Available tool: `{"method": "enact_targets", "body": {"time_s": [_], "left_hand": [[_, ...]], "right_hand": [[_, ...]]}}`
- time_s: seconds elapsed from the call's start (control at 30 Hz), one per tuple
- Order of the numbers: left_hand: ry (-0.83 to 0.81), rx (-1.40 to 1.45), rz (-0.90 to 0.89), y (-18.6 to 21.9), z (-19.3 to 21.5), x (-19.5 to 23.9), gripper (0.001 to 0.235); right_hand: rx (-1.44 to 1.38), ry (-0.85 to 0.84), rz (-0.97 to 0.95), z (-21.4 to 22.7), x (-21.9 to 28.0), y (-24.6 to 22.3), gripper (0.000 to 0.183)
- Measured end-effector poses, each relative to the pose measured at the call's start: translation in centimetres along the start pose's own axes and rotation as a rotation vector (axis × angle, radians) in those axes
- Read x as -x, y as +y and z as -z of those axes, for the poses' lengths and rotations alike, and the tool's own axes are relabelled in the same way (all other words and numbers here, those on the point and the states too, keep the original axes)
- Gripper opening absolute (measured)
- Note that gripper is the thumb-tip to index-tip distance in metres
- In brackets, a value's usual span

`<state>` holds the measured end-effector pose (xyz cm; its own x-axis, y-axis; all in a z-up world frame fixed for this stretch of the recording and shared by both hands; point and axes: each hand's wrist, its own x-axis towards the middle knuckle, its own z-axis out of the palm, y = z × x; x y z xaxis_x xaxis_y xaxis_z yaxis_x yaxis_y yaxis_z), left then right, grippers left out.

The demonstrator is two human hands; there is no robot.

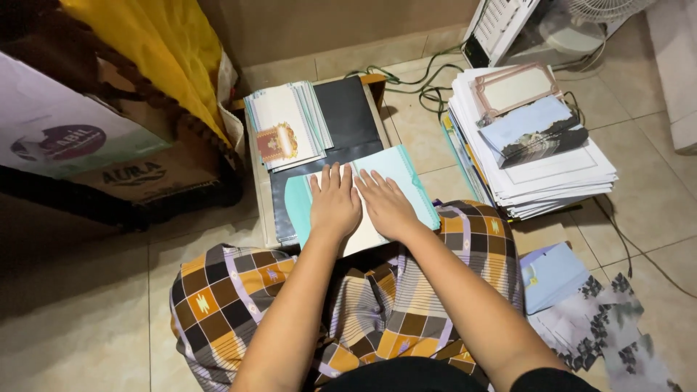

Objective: A person sits on the floor and flips through a blue folder, pressing each printed sheet flat with their hands to organize or smooth them.

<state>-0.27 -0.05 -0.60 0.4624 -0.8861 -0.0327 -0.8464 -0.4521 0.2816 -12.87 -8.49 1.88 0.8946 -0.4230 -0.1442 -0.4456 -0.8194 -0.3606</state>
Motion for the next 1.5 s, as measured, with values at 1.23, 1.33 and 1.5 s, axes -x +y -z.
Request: {"method": "enact_targets", "body": {"time_s": [1.23,1.33,1.5], "left_hand": [[0.038,-0.004,0.01,-0.1,-0.3,-0.4,0.06],[0.029,-0.018,0.008,-0.1,-0.2,-0.2,0.059],[0.034,-0.025,0.009,0.0,-0.1,-0.6,0.058]], "right_hand": [[-0.095,0.003,-0.037,0.2,2.6,-1.0,0.055],[-0.036,0.07,-0.038,0.0,-0.7,-0.4,0.056],[0.019,0.091,-0.047,1.1,-1.9,-1.4,0.055]]}}
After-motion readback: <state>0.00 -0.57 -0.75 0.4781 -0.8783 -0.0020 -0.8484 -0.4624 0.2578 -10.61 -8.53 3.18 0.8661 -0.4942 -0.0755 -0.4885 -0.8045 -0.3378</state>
